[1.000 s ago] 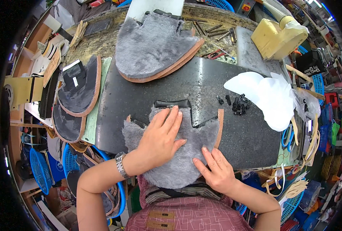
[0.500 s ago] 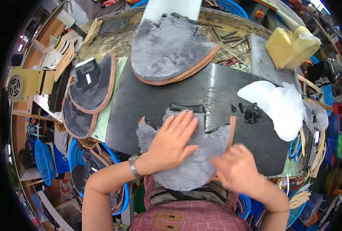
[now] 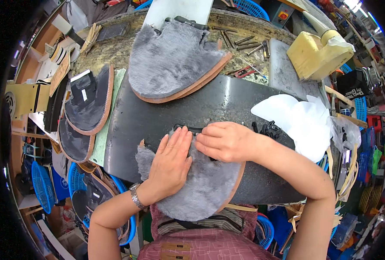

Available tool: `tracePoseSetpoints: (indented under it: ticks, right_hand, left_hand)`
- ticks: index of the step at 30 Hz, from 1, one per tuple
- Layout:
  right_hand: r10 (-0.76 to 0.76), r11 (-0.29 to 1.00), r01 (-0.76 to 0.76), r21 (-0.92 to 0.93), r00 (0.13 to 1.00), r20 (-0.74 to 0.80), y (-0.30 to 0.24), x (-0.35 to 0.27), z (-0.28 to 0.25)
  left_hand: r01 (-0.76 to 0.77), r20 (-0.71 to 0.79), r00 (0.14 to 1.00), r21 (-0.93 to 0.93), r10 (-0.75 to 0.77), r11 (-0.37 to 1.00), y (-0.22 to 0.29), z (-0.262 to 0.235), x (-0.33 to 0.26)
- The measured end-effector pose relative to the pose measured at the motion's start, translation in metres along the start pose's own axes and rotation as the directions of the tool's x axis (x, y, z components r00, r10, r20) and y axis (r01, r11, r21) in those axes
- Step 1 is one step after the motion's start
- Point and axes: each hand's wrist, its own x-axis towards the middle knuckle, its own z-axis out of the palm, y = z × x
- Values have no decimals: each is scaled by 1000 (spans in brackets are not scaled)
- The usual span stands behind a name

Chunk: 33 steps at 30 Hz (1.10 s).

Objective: The person assembles shoe components by hand at a workbench. They place white plastic insoles into grey felt pieces, align and press them, then stack the assembled units. The person also handles a black strap and places it on the felt before stacking. The workspace contains multiple similar parts and tools.

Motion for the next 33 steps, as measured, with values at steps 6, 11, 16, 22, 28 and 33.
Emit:
tracePoseSetpoints:
  ticks: [6, 11, 16, 22, 28, 33]
  right_hand:
    - [-27, 999, 24, 23, 992, 124, 1, -23, -16]
    - [226, 957, -253, 142, 957, 180, -42, -22, -45]
    - [176, 977, -204, 57, 932, 318, -148, -4, -14]
    - [257, 947, -282, -154, 952, -166, -108, 40, -86]
    - [139, 944, -222, -243, 938, -319, 53, 90, -21]
    - [486, 860, -510, -21, 832, -267, 9, 33, -22]
  left_hand:
    - [-56, 38, 998, 118, 52, 991, 11, 0, 6]
    - [-209, 77, 976, 91, 202, 974, 4, 10, -2]
    - [-294, 17, 953, -167, 301, 941, 0, 0, 3]
    - [213, -579, 685, -421, -442, 882, -130, -126, 29]
    - [790, -576, 602, 332, -553, 515, -322, -198, 17]
    - [447, -656, 713, 153, -247, 882, -283, -185, -13]
